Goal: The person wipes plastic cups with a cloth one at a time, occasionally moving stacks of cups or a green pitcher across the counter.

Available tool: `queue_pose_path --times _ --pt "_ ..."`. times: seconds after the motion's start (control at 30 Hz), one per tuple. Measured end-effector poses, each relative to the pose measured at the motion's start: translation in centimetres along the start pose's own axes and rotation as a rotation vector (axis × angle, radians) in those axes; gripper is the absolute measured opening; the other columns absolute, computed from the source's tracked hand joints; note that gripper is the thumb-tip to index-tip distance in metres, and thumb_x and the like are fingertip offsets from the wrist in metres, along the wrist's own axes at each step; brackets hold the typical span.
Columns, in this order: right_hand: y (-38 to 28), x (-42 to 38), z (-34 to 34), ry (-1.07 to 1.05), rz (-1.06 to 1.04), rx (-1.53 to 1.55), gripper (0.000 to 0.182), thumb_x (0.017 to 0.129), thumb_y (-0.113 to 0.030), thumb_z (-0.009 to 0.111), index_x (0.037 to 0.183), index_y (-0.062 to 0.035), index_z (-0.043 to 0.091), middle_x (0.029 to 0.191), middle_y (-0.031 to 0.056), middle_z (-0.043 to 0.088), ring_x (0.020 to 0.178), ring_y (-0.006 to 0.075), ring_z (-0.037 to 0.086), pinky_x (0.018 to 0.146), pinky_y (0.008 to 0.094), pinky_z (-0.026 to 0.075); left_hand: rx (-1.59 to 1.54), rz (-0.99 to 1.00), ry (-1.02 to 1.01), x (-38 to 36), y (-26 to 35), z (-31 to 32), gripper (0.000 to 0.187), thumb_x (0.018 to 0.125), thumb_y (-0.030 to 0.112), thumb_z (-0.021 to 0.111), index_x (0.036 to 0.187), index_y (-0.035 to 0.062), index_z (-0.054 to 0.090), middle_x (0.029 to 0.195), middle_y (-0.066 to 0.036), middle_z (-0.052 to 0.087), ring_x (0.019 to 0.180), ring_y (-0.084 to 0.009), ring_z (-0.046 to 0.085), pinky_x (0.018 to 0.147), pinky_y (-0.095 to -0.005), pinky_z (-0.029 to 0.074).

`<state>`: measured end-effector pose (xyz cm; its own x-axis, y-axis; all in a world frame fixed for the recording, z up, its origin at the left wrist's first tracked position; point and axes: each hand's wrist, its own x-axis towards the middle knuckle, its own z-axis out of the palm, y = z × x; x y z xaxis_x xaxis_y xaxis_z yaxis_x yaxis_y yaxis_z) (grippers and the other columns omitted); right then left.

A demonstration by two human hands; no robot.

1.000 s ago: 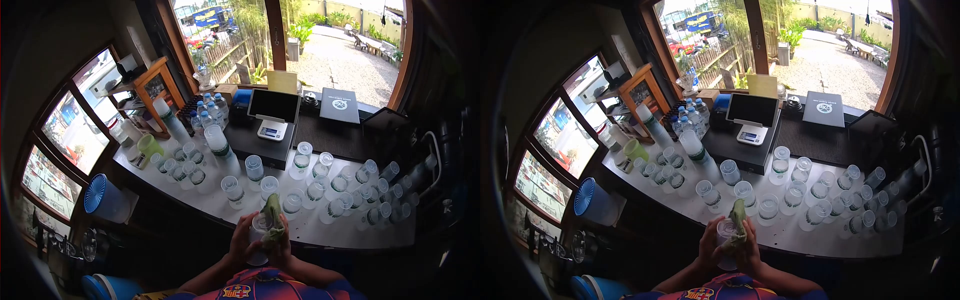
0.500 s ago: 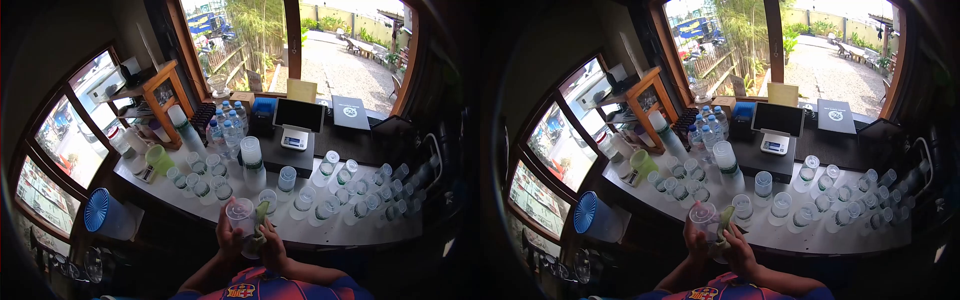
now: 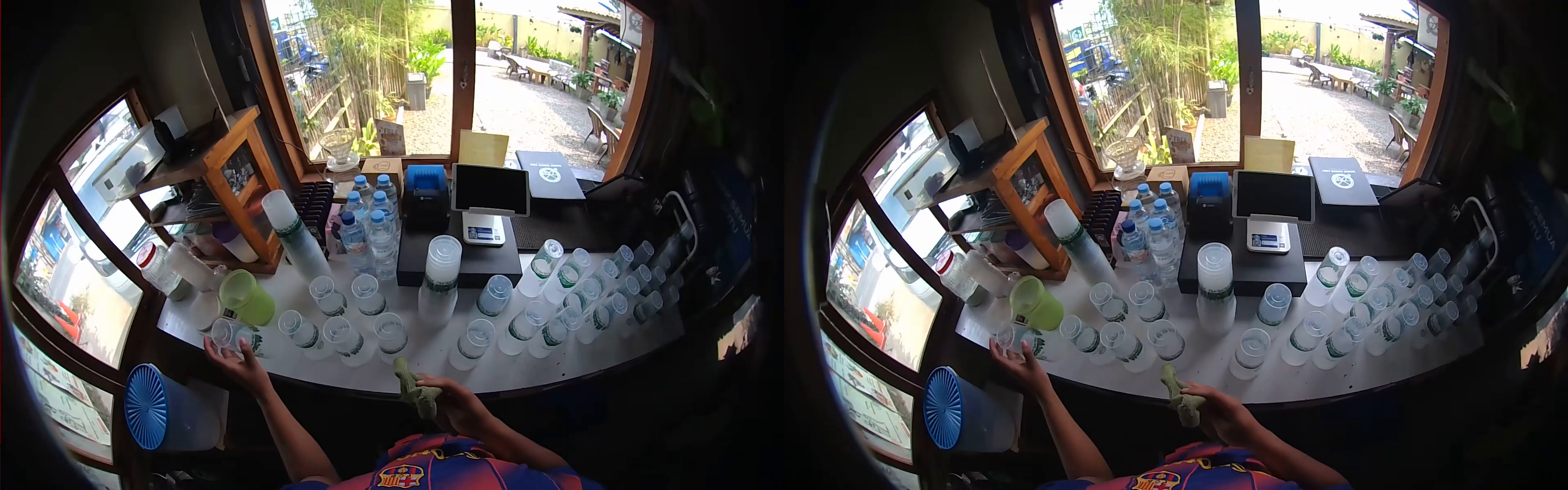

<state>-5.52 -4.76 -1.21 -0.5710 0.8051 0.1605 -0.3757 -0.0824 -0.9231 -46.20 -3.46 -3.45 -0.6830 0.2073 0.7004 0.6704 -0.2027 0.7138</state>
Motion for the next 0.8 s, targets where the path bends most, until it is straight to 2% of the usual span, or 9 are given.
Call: queue_pose_path --times 0.1,0.23,0.43,0.5,0.57,0.6,0.7,0.73,0.8 --pt "-1.0 -0.9 -1.1 0.196 0.006 -0.243 0.032 0.097 0.007 0.042 0.126 -0.0015 0.053 0.130 0.0158 0.055 0.119 0.0203 0.054 0.104 0.0324 0.040 -0.098 -0.180 -0.147 -1.0 -5.0 1.1 0.068 0.090 0.023 0.064 0.144 0.0026 0.027 0.142 -0.022 0.033 0.136 -0.0387 0.035 0.111 -0.0507 0.034" --pt "-1.7 -2.0 -2.7 0.355 -0.042 -0.217 0.027 0.099 0.002 0.042 0.124 0.0002 0.053 0.121 0.0110 0.059 0.112 0.0159 0.056 0.098 0.0291 0.042 0.097 -0.105 -0.244 -1.8 -7.1 3.6 0.069 0.088 0.019 0.064 0.145 0.0050 0.029 0.142 -0.020 0.032 0.134 -0.0386 0.038 0.111 -0.0500 0.036" --pt "-3.1 -3.2 -5.1 0.511 -0.129 -0.239 0.026 0.099 -0.006 0.045 0.123 -0.0010 0.054 0.112 0.0058 0.060 0.104 0.0123 0.056 0.093 0.0273 0.043 0.254 -0.021 -0.232 -0.9 -7.5 4.3 0.071 0.091 0.022 0.062 0.146 0.0013 0.023 0.145 -0.023 0.029 0.134 -0.0381 0.037 0.112 -0.0492 0.031" --pt "-3.4 -4.1 -6.6 0.572 -0.136 -0.123 0.026 0.099 -0.009 0.047 0.123 -0.0016 0.054 0.112 0.0053 0.060 0.104 0.0128 0.057 0.093 0.0274 0.043 0.326 0.097 -0.015 -1.4 -7.4 3.5 0.061 0.094 0.022 0.059 0.141 -0.0018 0.029 0.139 -0.023 0.037 0.127 -0.0351 0.044 0.107 -0.0472 0.037" --pt "-4.3 -4.8 -7.9 0.649 -0.155 0.004 0.027 0.098 -0.011 0.049 0.123 -0.0016 0.054 0.113 0.0052 0.060 0.104 0.0133 0.057 0.094 0.0279 0.043 0.550 0.302 0.120 -1.8 -2.2 2.2 0.052 0.094 0.020 0.058 0.134 -0.0030 0.035 0.131 -0.022 0.043 0.121 -0.0329 0.047 0.102 -0.0461 0.039" --pt "-4.2 -5.4 -9.1 0.740 -0.121 -0.016 0.035 0.099 -0.022 0.049 0.128 -0.0025 0.051 0.117 0.0079 0.059 0.107 0.0168 0.058 0.094 0.0322 0.045 0.666 0.402 0.194 -2.7 0.4 1.8 0.048 0.095 0.020 0.058 0.131 -0.0036 0.038 0.127 -0.022 0.046 0.117 -0.0317 0.049 0.100 -0.0456 0.041" --pt "-5.6 -5.6 -12.2 0.618 -0.141 0.474 0.046 0.101 -0.036 0.043 0.135 -0.0049 0.044 0.129 0.0124 0.054 0.116 0.0250 0.055 0.100 0.0416 0.045 0.115 0.524 0.094 -4.6 7.2 5.3 0.039 0.093 0.018 0.058 0.122 -0.0031 0.043 0.117 -0.018 0.050 0.110 -0.0294 0.051 0.094 -0.0455 0.042" --pt "-6.2 -5.4 -12.8 0.587 -0.092 0.546 0.068 0.098 -0.057 0.037 0.141 -0.0058 0.037 0.137 0.0152 0.049 0.121 0.0305 0.053 0.102 0.0479 0.045 -0.012 0.466 -0.041 -5.5 9.6 6.5 0.041 0.092 0.019 0.059 0.121 -0.0027 0.043 0.116 -0.017 0.049 0.109 -0.0293 0.051 0.096 -0.0460 0.041" --pt "-8.3 -5.2 -13.1 0.481 -0.141 0.610 0.075 0.095 -0.064 0.034 0.143 -0.0056 0.036 0.138 0.0154 0.048 0.122 0.0301 0.053 0.102 0.0471 0.044 -0.254 0.288 -0.301 -7.3 15.1 10.0 0.049 0.088 0.023 0.062 0.125 -0.0015 0.041 0.117 -0.017 0.048 0.111 -0.0294 0.050 0.101 -0.0467 0.038"
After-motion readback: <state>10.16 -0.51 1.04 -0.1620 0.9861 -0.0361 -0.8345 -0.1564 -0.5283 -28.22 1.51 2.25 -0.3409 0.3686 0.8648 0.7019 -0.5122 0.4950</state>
